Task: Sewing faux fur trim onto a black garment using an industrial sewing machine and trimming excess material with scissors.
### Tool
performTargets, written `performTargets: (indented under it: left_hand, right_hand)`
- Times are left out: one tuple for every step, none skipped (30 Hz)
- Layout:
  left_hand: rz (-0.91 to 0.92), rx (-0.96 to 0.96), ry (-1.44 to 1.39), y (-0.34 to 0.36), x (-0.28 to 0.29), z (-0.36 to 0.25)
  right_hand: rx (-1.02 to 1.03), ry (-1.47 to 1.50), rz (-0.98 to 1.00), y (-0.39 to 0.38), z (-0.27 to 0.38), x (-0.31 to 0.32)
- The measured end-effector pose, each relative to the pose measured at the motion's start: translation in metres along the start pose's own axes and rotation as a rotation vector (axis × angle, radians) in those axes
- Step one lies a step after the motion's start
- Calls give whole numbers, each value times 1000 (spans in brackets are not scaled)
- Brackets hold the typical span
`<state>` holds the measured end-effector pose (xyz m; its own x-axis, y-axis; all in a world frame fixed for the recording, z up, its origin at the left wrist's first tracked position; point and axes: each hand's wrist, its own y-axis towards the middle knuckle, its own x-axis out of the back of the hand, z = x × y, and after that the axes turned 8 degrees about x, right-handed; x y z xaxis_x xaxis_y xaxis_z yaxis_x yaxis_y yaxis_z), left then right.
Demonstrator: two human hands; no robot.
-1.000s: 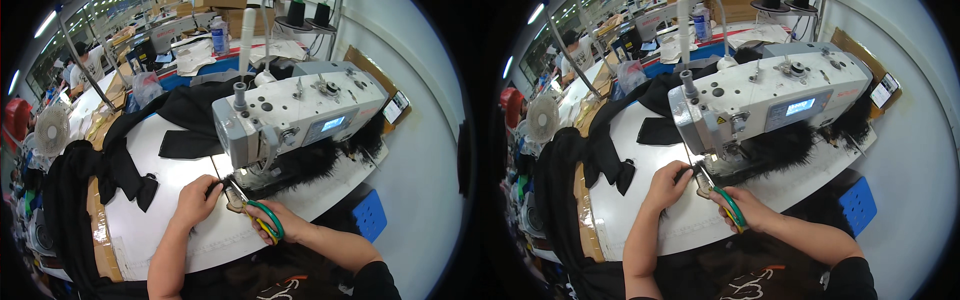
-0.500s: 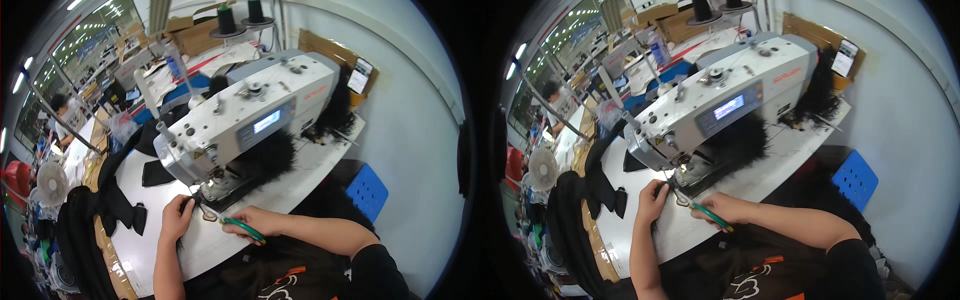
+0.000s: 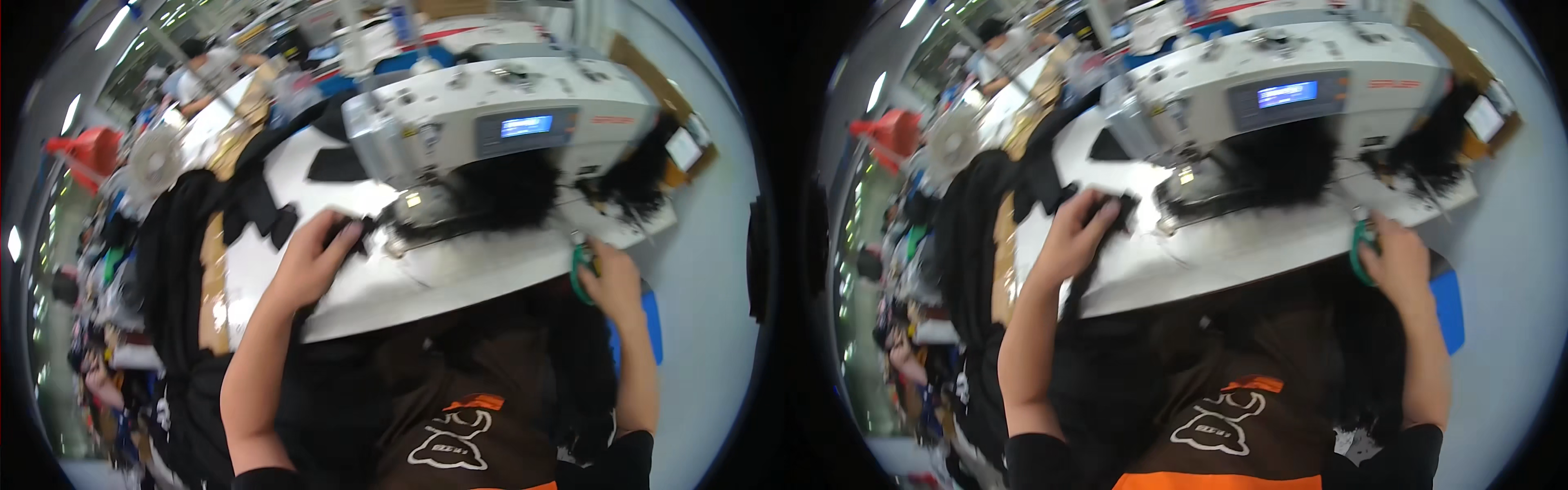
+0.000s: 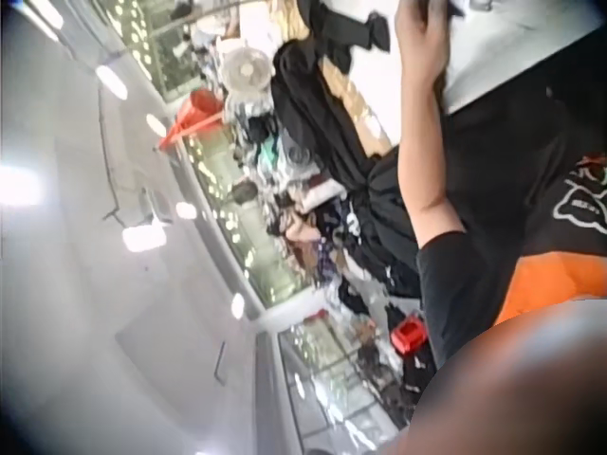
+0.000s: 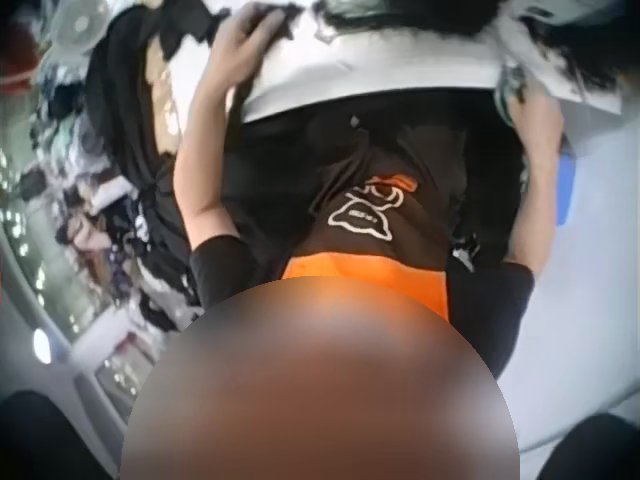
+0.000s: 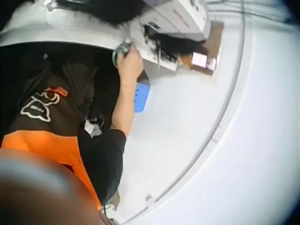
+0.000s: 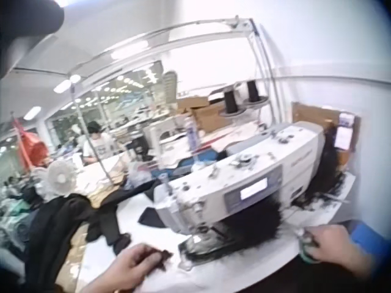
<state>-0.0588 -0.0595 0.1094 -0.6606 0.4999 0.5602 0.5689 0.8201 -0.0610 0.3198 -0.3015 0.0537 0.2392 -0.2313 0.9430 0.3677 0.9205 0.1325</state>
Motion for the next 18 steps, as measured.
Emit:
performTargets:
  left_hand:
    - [5,7,-81,5,6,-6]
    - [-40,-34,-88,8,14,-13]
    - [-78,-76,-95,6,22,-20]
    - [-93,-79,-112,3,30,-27]
    - [-107,-97,-129,-2,39,-39]
    - [-127,-93,-114,-9,45,-49]
    - [-174,-83,-86,-16,50,-59]
    - [-212,-73,-15,-22,52,-63]
    - [-247,-70,54,-27,53,-67]
    - [-244,-111,110,-30,50,-70]
    - [-240,-155,159,-36,44,-72]
    - [-199,-153,263,-39,33,-76]
    - [-108,-150,275,-43,16,-88]
    - [-27,-105,219,-52,-1,-87]
    - [26,-100,196,-60,-20,-88]
    - [68,-173,265,-60,-40,-84]
    - [135,-139,225,-64,-60,-86]
    - [182,-200,183,-62,-81,-91]
  right_hand:
    - [-7,-32,-9,11,-2,-6]
    - [23,-31,-31,20,-4,-11]
    - [48,-31,-52,27,-8,-17]
    - [35,-17,-6,35,-10,-17]
    - [113,5,-67,39,-16,-22]
    - [129,14,-58,46,-16,-25]
    - [141,18,-54,53,-15,-26]
    - [150,26,-53,57,-13,-29]
    - [170,-37,-39,59,-13,-30]
    - [184,-104,-31,60,-14,-30]
    - [181,-111,-39,56,-10,-26]
    - [312,-24,-115,46,1,-21]
    - [431,49,-188,34,13,-16]
    - [519,259,-172,24,40,-13]
    - [423,610,25,17,63,-15]
    - [419,817,188,7,85,-17]
    - [263,1016,551,4,105,-10]
    - [316,1239,536,-14,105,-39]
